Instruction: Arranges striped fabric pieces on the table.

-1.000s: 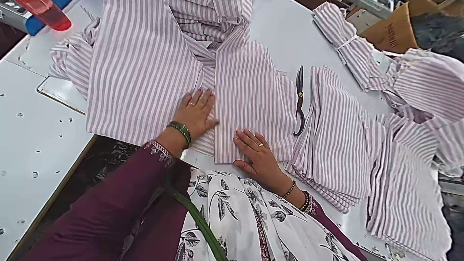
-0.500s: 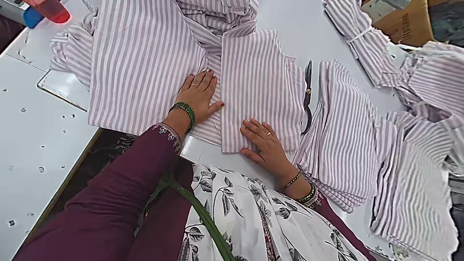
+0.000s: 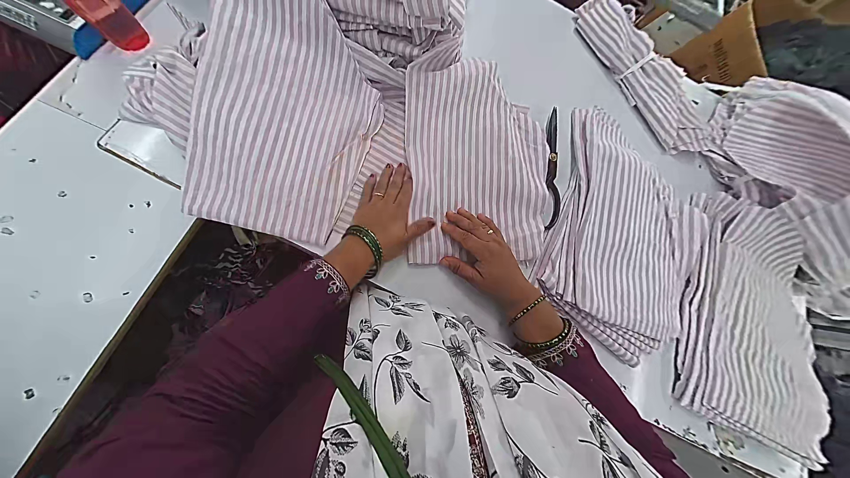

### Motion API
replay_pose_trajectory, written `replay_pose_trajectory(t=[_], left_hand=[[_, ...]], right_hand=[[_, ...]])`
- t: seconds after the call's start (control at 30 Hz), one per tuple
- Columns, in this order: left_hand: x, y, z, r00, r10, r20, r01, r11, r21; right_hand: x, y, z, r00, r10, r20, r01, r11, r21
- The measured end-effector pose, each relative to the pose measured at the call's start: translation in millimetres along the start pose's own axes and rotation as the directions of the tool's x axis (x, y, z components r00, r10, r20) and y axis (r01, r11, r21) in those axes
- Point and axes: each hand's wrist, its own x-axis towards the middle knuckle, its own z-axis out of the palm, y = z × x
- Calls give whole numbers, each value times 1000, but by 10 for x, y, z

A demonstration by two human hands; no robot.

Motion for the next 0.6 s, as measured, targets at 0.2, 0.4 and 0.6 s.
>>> replay_pose_trajectory(t=[0.2,0.4,0.6], left_hand=[[-129,386,-330,992,-122,23,121,910,-397],[-117,-51,-539,978,-209,-15,210,975,78],[-12,278,-294,934,-226,275,174,964,199]], right_hand=[[-71,-118,-2,916,-79,-393,89,996,7],[-113,-235,87,987,48,-155,-51,999,-15],[-112,-196,50,995,94,-23,-94,995,-39]])
